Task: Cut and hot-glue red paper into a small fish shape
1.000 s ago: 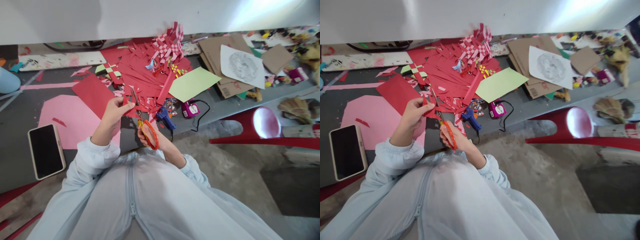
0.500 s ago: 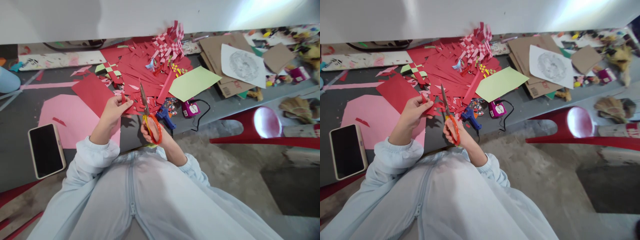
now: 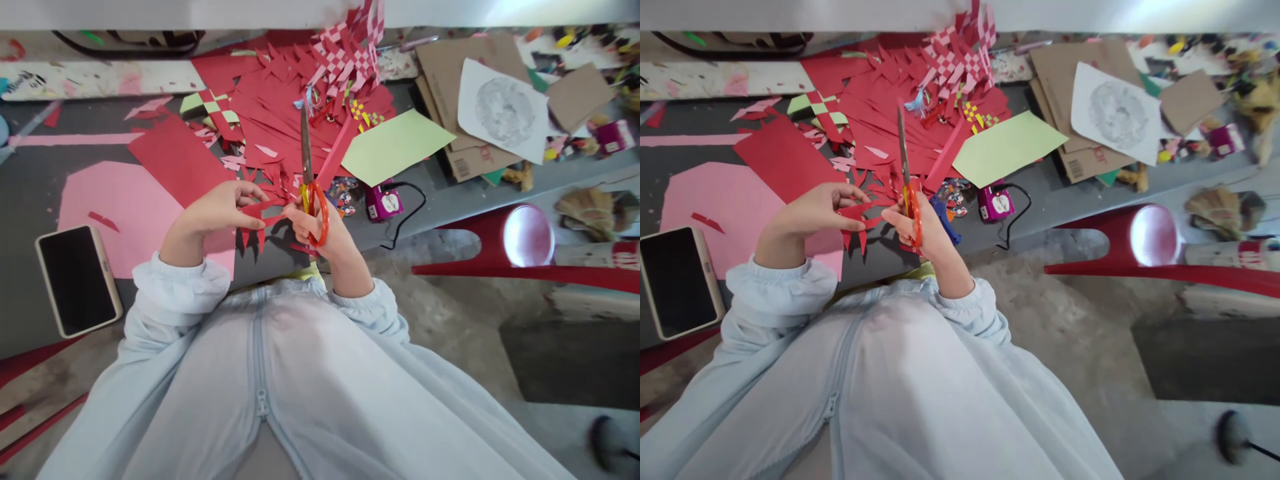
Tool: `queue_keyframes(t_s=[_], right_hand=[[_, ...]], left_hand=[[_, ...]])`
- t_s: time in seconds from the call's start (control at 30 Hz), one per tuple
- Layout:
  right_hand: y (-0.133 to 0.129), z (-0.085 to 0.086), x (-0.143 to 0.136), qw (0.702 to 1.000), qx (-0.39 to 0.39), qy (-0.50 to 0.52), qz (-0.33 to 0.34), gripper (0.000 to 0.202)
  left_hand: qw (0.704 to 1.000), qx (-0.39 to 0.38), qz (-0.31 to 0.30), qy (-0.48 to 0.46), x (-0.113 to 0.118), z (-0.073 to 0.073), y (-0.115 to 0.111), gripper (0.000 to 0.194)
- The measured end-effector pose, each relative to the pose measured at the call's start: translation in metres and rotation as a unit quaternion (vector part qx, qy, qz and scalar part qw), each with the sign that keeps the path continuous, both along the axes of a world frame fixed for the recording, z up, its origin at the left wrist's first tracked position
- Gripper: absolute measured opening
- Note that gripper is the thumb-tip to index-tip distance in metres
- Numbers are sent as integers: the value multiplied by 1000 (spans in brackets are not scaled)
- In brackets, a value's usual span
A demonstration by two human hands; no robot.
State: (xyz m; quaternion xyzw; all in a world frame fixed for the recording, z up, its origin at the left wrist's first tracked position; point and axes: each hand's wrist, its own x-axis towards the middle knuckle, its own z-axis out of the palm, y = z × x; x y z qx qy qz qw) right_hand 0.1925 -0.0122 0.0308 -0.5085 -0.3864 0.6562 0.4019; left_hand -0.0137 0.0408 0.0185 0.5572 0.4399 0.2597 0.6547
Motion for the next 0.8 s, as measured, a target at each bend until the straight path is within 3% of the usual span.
queue_keyframes(t_s=[0.07, 0.17, 0.47, 0.8], right_hand=[[1, -1, -3, 1000, 5, -12, 10, 55], [2, -4, -6, 1000, 8, -18, 18, 57], [2, -6, -4, 999, 22, -20, -32, 54], [-2, -1, 1, 998, 30, -34, -47, 54]], left_hand=[[999, 17, -33, -1, -1, 0, 1, 41], [999, 43, -32, 6, -2, 3, 1, 41], [988, 7, 137, -72, -4, 11, -2, 28], [985, -19, 159, -65, -4, 14, -2, 28]])
